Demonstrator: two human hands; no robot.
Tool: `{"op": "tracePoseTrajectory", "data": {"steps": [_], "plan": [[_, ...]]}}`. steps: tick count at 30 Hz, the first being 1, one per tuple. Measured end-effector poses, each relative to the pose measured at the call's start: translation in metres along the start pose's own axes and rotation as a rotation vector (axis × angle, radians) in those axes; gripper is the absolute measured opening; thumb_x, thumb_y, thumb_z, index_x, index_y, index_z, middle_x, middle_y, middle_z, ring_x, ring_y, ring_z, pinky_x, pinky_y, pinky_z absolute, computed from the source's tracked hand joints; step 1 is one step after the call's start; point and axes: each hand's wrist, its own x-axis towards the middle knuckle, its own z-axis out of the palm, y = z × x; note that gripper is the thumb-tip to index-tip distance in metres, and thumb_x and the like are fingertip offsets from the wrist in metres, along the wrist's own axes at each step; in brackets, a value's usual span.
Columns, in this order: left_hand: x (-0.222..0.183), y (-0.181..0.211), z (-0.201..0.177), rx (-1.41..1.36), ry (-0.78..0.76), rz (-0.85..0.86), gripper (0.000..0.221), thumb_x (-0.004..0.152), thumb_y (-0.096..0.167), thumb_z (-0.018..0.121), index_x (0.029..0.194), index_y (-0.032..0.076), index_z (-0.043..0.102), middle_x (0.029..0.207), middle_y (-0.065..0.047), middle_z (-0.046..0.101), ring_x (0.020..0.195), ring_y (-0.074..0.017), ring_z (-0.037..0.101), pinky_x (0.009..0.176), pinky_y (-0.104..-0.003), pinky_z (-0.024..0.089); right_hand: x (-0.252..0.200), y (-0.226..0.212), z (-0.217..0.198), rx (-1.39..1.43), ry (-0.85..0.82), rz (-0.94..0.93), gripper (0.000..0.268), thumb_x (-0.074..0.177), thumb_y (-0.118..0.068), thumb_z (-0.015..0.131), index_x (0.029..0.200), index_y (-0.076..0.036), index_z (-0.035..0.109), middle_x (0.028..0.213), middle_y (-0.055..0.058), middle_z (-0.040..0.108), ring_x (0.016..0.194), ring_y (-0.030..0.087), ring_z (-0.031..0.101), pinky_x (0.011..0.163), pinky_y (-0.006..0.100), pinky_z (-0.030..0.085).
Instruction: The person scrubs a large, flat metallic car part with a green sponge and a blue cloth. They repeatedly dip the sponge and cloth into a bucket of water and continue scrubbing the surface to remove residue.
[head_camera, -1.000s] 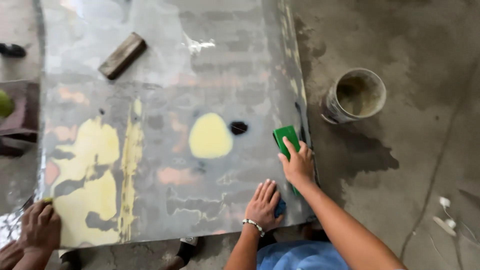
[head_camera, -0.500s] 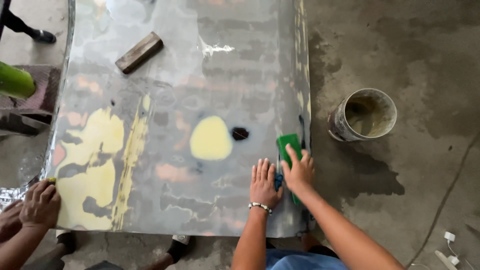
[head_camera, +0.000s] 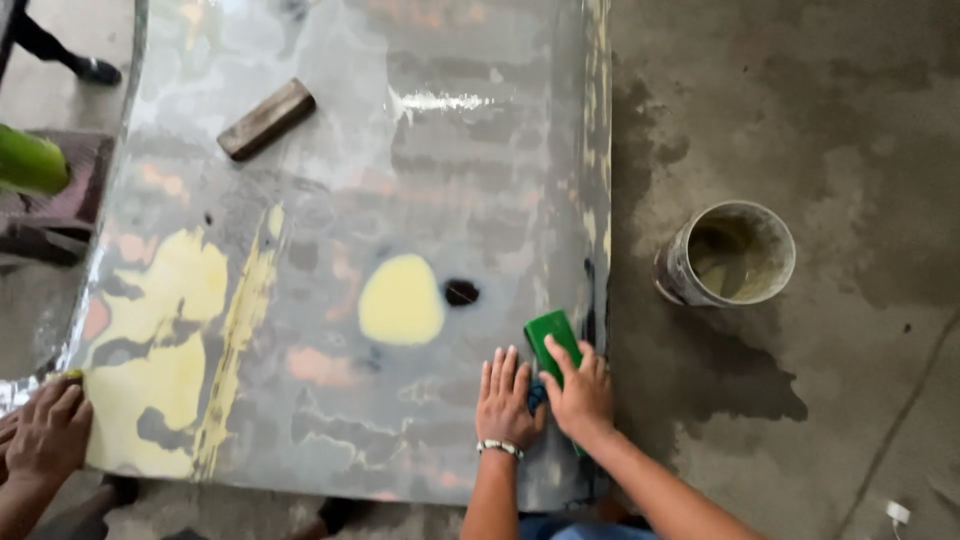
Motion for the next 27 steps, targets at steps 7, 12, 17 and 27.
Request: {"op": "tracePoseTrajectory", "data": {"steps": [7,12,17,27], "plan": [[-0.005,0.006,-0.003,0.058,-0.063,-0.02,0.07,0.068,0.033,0.075,0.131,0.007,0.058,0.158,-0.018,0.041,0.149,-0.037,0.031,0.123,-0.052,0.02,0.065,0.012,0.007,0.044,0.139,0.022,0.059,0.087,-0.034,0.074,0.143,-0.035,0.054,0.143,0.018,0.05,0.128,0.043,0.048,0.102,0.056,0.041],[0.001,0.0,0.001,0.039,0.006,-0.004,0.068,0.07,0.036,0.077,0.13,0.007,0.058,0.156,-0.018,0.042,0.149,-0.0367,0.032,0.123,-0.052,0.02,0.029,0.005,-0.001,0.064,-0.021,0.01,0.066,0.081,-0.035,0.076,0.143,-0.036,0.053,0.141,0.021,0.047,0.125,0.046,0.045,0.098,0.057,0.041],[0.003,0.005,-0.006,0.056,-0.018,-0.015,0.072,0.069,0.036,0.077,0.131,0.005,0.058,0.157,-0.018,0.042,0.149,-0.0359,0.032,0.123,-0.051,0.021,0.042,0.008,0.002,0.052,0.019,-0.103,0.063,0.086,-0.036,0.074,0.145,-0.035,0.051,0.142,0.02,0.048,0.126,0.043,0.047,0.102,0.056,0.041],[-0.001,0.01,-0.006,0.031,-0.014,-0.037,0.073,0.065,0.035,0.079,0.129,0.006,0.058,0.156,-0.017,0.041,0.148,-0.0356,0.031,0.123,-0.051,0.021,0.016,0.011,-0.009,0.04,-0.073,-0.071,0.065,0.085,-0.039,0.075,0.145,-0.035,0.051,0.142,0.018,0.047,0.128,0.043,0.047,0.103,0.055,0.043]]}}
